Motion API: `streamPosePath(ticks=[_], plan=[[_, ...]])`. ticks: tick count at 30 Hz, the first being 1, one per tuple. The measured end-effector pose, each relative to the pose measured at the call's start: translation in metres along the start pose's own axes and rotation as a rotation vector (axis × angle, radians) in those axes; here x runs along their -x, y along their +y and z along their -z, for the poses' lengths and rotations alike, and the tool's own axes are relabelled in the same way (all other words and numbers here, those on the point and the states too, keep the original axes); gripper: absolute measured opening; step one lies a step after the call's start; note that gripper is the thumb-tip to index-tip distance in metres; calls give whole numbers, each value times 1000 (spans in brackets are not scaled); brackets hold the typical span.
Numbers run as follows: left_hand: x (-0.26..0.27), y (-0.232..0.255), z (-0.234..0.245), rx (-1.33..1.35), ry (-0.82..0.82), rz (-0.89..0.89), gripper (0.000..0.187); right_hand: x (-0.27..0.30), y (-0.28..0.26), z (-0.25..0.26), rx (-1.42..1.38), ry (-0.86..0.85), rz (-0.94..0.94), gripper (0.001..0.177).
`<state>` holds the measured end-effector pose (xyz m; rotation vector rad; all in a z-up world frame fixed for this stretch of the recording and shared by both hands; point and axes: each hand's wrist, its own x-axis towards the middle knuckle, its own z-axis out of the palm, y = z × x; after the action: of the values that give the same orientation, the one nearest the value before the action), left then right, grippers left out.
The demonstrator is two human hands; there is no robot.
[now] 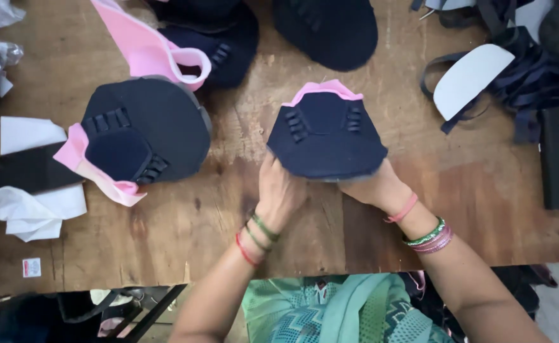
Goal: The person stuffs pink foam lining into navy fabric shoe uppers by hand, pressing the foam fully inside and shaping each upper, then sets the finished upper on the table with the others and picks up the next upper.
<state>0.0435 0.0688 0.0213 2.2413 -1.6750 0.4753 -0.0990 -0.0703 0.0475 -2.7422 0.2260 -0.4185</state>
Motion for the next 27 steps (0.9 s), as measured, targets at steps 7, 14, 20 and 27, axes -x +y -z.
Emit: streamPosePath(ticks=[7, 14, 20, 27], plan=[[5, 10, -9, 213, -163, 173, 62, -6, -3, -10, 192, 65, -18, 43], [45, 17, 2, 545, -242, 153, 56, -42, -33, -68, 147, -60, -87, 33], [29, 19, 22, 324, -210, 219, 60, 33, 48, -69, -685, -27, -87, 46], [28, 18, 14, 477, -337, 212, 59, -48, -31, -24, -208, 77, -40, 38]])
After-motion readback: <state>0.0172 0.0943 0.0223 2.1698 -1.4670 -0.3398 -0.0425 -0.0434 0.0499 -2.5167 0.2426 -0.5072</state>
